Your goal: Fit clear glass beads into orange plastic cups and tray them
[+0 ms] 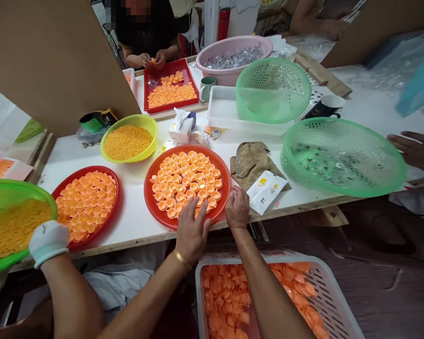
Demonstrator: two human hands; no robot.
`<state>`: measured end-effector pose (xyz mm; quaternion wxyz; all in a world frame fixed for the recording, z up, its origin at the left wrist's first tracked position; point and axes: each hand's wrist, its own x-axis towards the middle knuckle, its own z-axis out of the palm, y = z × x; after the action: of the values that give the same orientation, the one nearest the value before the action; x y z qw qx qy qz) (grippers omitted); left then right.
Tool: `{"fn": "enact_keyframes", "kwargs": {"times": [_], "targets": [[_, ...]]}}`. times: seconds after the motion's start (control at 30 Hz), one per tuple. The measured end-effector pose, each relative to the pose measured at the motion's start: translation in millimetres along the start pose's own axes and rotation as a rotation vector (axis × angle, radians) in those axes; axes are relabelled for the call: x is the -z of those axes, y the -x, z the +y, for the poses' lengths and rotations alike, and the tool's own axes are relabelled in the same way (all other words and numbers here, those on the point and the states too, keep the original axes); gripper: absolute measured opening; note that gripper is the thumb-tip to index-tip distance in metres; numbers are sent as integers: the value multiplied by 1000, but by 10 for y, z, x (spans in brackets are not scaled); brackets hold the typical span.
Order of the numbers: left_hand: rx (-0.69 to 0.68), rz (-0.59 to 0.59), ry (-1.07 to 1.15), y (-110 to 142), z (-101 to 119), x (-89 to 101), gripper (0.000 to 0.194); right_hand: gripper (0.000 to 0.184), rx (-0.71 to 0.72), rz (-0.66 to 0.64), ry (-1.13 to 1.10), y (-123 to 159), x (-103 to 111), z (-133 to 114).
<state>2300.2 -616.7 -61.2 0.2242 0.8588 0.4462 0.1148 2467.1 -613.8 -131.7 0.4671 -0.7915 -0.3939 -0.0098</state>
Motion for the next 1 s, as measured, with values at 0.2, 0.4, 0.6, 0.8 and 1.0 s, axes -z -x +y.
{"fn": "enact_keyframes", "kwargs": {"times": [0.2,0.4,0.6,0.8,1.0], "targets": [[-168,-39,-342,-554,-535,-95,53,28,2,0,39,-4,-15,-15],[-197,-7,-365,-522,-557,-163,57,29,-3,-10,77,3,-14,-14],[-88,68,-387,-721,-712,73,57,31,-14,8,85,6,-24,-20],[157,104,-440,-754,-1231,450,52,29,-12,3,77,-11,-9,-38],[242,179,-510,-1024,-1527,803,38,29,-16,5,77,-11,-12,-46]]}}
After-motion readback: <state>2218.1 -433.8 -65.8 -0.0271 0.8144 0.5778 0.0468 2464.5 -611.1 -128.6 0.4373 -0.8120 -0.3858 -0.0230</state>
